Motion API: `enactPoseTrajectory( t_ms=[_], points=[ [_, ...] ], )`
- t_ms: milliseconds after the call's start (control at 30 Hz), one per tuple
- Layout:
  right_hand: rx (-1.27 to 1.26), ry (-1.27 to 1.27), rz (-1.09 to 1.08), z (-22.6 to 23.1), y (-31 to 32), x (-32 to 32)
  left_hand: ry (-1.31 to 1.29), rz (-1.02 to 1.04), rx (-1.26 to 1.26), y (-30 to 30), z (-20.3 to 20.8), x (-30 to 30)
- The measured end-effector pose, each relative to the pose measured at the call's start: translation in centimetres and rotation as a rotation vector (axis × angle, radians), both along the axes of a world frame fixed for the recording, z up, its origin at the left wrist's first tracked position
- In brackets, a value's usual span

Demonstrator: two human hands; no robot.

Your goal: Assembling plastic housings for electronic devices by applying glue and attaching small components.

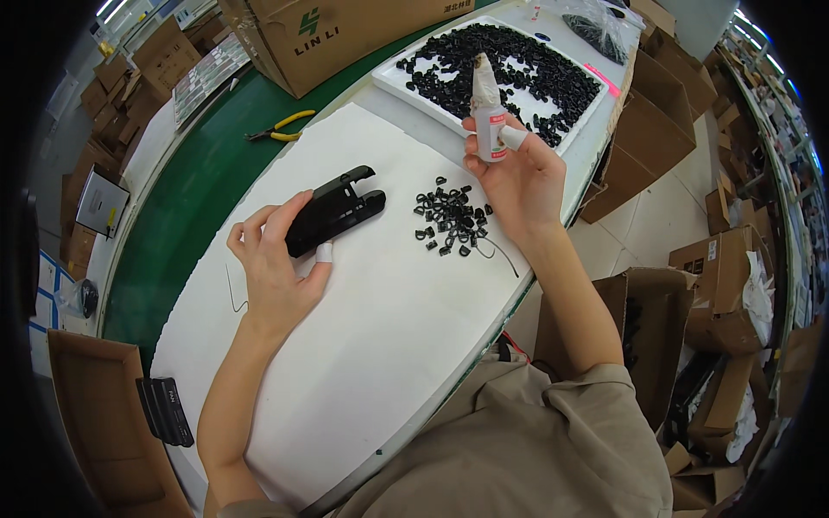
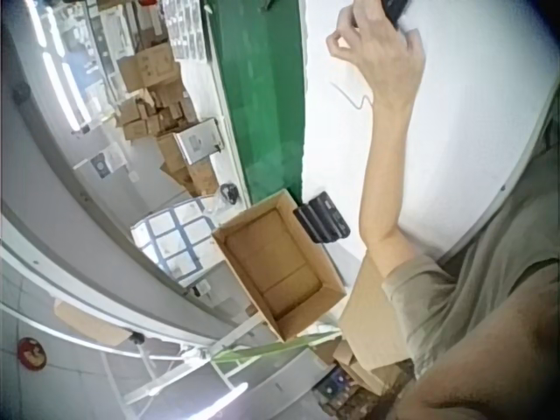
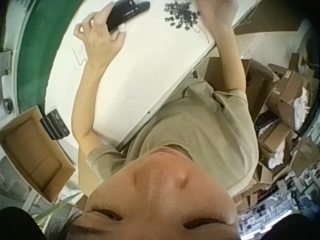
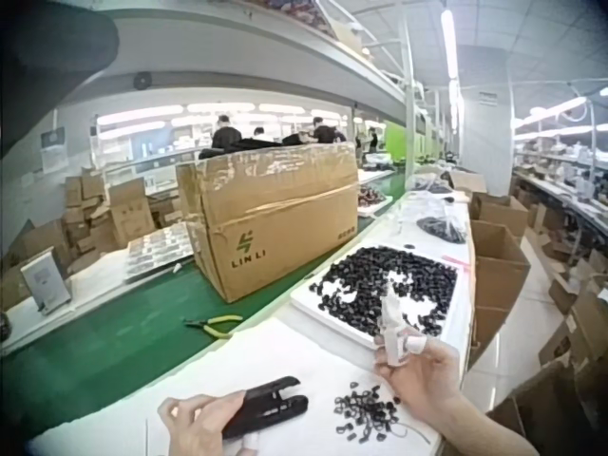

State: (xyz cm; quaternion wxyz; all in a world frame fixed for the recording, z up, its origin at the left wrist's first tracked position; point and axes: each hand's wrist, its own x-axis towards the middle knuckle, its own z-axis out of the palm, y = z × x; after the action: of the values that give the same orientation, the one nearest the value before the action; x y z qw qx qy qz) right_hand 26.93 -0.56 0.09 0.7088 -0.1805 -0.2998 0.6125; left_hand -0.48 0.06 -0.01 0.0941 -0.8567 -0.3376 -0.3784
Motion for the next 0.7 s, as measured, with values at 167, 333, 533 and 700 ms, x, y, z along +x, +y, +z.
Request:
enactPoseTrajectory(
  t_ms=[167,333,533,700],
  points=[
    [0.016,-0.335,-0.129,1.7,0.6,-0.6,0.033,0.0,-0.042,-0.2,0.2,0.1],
    [0.166,-0.588,-0.033,4.6,4.6,-0.4,0.029,0.011,-0.048,-0.2,0.2,-0.1],
    [0.164,-0.945,-0.037,4.9,12.4,-1.2,0.049,0.022,-0.094,-0.1,0.1,0.1],
    [0.261,-1.184,-0.108,2.7,18.8,-3.5,0.056,0.029,-0.098,-0.1,0.3,0.0]
  ],
)
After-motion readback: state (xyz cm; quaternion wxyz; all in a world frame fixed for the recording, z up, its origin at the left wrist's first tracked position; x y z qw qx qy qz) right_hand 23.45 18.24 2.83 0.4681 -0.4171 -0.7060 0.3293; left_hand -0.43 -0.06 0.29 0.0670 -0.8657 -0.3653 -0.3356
